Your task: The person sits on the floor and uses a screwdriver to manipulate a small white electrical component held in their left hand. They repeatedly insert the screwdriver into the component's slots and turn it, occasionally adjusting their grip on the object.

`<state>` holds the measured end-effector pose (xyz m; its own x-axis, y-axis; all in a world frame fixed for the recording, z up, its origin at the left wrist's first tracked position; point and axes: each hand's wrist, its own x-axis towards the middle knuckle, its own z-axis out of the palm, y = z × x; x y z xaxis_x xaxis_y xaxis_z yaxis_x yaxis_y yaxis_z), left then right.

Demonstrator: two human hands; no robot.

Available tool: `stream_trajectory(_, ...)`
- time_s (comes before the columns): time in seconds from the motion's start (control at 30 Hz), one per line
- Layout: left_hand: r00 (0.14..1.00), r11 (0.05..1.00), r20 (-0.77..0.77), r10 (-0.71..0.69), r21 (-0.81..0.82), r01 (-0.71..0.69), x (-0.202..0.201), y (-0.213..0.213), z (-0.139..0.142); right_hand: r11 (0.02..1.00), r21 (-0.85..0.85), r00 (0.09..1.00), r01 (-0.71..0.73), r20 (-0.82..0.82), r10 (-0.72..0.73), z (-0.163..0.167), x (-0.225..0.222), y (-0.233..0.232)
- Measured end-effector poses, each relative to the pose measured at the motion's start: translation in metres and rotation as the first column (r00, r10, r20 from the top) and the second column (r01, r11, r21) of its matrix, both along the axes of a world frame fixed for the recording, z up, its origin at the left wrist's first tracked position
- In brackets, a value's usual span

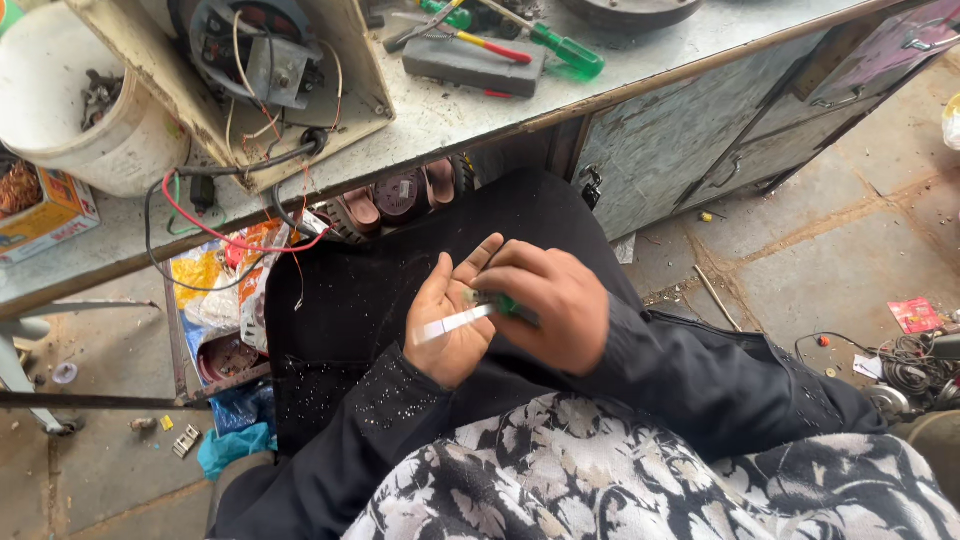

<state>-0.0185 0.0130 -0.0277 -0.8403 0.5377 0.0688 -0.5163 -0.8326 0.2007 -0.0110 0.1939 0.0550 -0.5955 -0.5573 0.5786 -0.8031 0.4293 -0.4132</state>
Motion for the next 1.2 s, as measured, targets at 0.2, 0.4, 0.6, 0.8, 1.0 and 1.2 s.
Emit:
stream_trajectory(0.2, 0.997, 0.975, 0.052, 0.056, -0.217, -0.043, 0.004, 0.007, 0.01, 0.988, 0.114, 0.993, -0.107, -0.046, 0.112, -0.008, -0.005, -0.011)
stream_trajectory(0.4, 0.994, 0.992, -0.067, -0.089, 0.08, 0.094, 0.006, 0.0, 0.012, 0.975, 0.038, 0.971, -0.217, 0.109, 0.212, -0.023, -0.015, -0.006)
stream_trajectory(0.6, 0.999, 0.976, 0.018, 0.044, -0.216, -0.039, 0.006, 0.004, 0.014, 0.986, 0.14, 0.996, -0.093, 0.002, 0.093, -0.022, -0.008, -0.01)
stream_trajectory(0.8, 1.0, 0.994, -0.006, 0.024, -0.107, -0.025, 0.006, 0.006, 0.013, 0.992, 0.1, 0.997, -0.073, -0.009, 0.074, 0.0, -0.011, 0.0)
stream_trajectory(1.0, 0.998, 0.998, -0.058, -0.028, 0.063, 0.032, 0.002, 0.008, -0.003, 0.998, 0.025, 0.985, -0.06, -0.159, 0.064, 0.022, -0.002, 0.008)
stream_trajectory(1.2, 0.99, 0.996, -0.141, -0.004, 0.083, 0.016, -0.001, 0.008, -0.013, 0.999, 0.035, 0.998, -0.032, 0.062, 0.03, -0.012, -0.024, 0.002)
